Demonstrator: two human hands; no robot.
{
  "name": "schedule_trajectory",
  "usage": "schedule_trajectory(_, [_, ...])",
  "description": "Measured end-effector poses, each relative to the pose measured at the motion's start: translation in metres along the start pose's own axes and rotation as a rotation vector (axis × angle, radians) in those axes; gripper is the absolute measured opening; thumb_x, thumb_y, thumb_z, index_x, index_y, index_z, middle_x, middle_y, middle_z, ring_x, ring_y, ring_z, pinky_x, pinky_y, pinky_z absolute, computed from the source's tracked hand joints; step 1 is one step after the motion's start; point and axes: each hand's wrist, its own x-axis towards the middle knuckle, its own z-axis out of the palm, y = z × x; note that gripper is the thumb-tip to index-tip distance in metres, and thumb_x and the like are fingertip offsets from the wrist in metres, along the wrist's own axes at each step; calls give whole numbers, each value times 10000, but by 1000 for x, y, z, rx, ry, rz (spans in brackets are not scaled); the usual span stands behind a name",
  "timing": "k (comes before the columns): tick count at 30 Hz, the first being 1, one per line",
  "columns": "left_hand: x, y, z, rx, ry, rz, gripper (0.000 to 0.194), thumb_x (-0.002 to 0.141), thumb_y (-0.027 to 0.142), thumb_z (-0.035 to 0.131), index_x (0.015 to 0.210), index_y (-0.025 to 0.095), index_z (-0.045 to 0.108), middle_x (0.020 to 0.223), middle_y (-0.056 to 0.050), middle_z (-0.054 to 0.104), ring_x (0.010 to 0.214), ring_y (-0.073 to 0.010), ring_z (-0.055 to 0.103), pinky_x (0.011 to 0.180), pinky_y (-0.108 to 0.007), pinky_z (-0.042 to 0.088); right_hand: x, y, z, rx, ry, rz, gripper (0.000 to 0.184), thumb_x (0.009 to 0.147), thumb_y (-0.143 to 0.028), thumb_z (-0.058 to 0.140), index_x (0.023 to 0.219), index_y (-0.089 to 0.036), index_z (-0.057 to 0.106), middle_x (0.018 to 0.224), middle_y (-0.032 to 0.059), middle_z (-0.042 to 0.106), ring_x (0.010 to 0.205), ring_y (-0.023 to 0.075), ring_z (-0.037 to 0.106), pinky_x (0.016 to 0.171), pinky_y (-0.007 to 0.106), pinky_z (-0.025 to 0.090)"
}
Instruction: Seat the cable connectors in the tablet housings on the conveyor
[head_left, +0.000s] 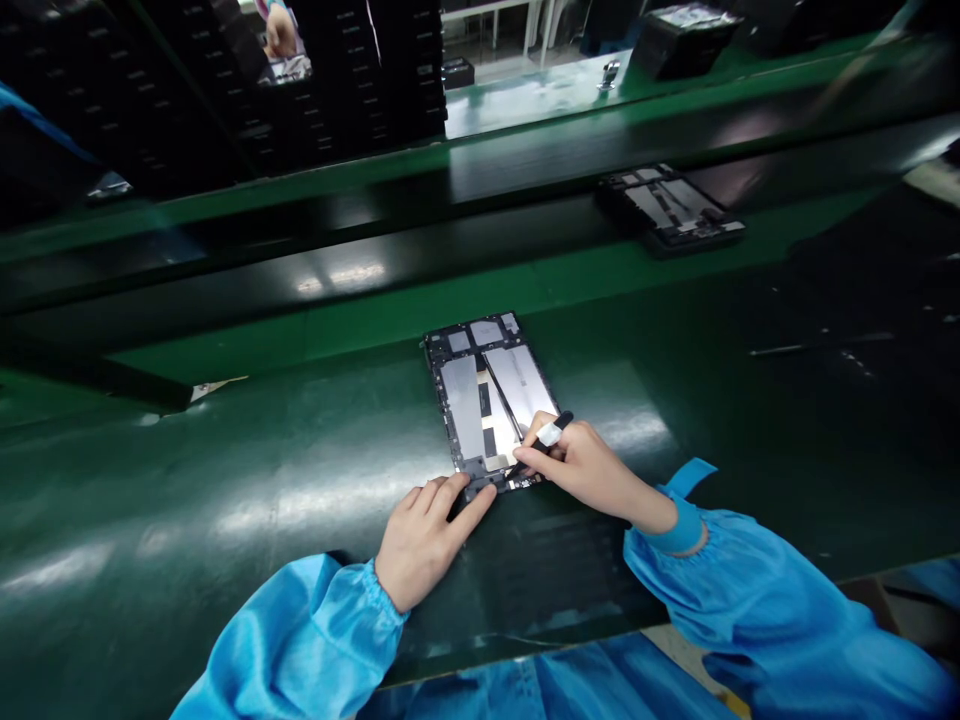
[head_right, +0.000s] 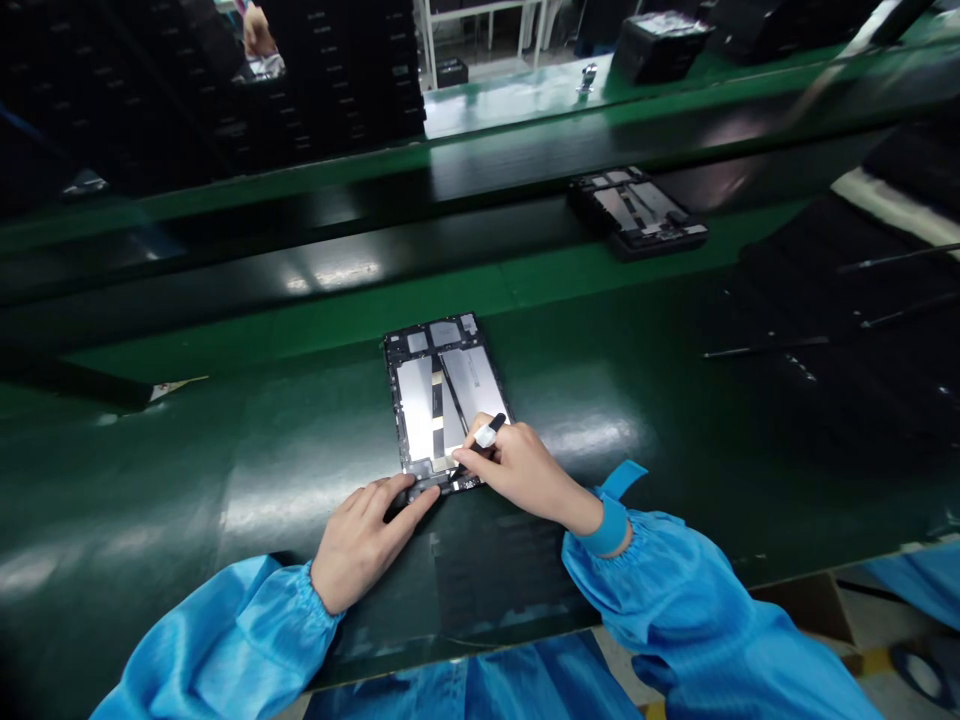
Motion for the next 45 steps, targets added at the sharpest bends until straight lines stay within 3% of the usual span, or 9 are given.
schedule_trajectory(6, [9, 6, -2, -23, -70, -47, 415, 913, 218, 530, 1321, 296, 526, 1210, -90, 529, 926, -189, 541, 738, -325, 526, 0, 8, 1, -33, 47, 5, 251, 893, -391, 572, 778, -168, 566, 683, 18, 608, 567, 137, 603, 506, 232, 443])
schedule_trajectory(11, [-4, -11, 0, -235, -22, 3, 373, 945, 154, 459, 1306, 213, 536, 1358, -68, 483, 1158, -165, 511, 945, -310, 503, 2, 15, 1, 163, 97, 62, 279, 862, -434, 597, 798, -174, 518, 678, 21, 582, 621, 175, 653, 507, 236, 502])
schedule_trajectory(15, [-12, -22, 1, -309, -19, 44, 384, 965, 143, 416, 1329, 209, 517, 1384, -50, 474, 1190, -151, 492, 970, -296, 491, 6, 15, 5, 318, 156, 88, 369, 792, -506, 650, 806, -172, 495, 692, 23, 582, 624, 175, 657, 468, 218, 502])
schedule_trajectory(22, [18, -21, -8, -205, 112, 83, 235, 973, 282, 458, 1095, 212, 646, 1153, -33, 617, 1014, -159, 549, 808, -288, 506, 23, 23, 8, 492, 439, 9, 491, 785, -624, 609, 892, -153, 517, 603, 16, 599, 444, 117, 562, 413, 204, 462])
schedule_trajectory(28, [59, -15, 19, -12, 155, 168, 314, 943, 384, 472, 1171, 241, 633, 1035, -68, 608, 800, -165, 549, 645, -309, 498, 41, 48, -18, 495, 696, -50, 549, 769, -617, 632, 1059, -153, 584, 1063, 128, 639, 635, 141, 632, 464, 229, 510])
schedule_trajectory(32, [86, -57, 38, 81, 203, 72, 328, 962, 371, 422, 1183, 240, 626, 999, -80, 597, 807, -183, 554, 631, -320, 471, 54, 64, -39, 463, 717, -16, 611, 706, -655, 658, 1025, -136, 613, 993, 132, 642, 633, 157, 627, 455, 240, 508])
schedule_trajectory(40, [109, -193, 59, 351, 426, -328, 316, 908, 155, 453, 1154, 189, 649, 1053, -120, 620, 924, -213, 579, 796, -359, 463, 62, 81, -68, 421, 739, -6, 558, 694, -610, 667, 977, -130, 641, 872, 100, 648, 609, 154, 624, 449, 232, 502])
schedule_trajectory(43, [103, -215, 60, 411, 496, -463, 336, 899, 134, 421, 1152, 137, 641, 1081, -176, 602, 963, -243, 575, 814, -412, 465, 63, 85, -68, 395, 723, -15, 480, 723, -550, 665, 967, -136, 650, 778, 73, 641, 610, 161, 627, 452, 227, 495])
schedule_trajectory(45, [99, -212, 60, 414, 484, -453, 366, 907, 159, 431, 1226, 126, 607, 1158, -197, 572, 1027, -261, 563, 843, -439, 472, 65, 88, -65, 377, 705, -24, 431, 730, -513, 671, 950, -143, 661, 751, 65, 642, 603, 162, 629, 449, 225, 488])
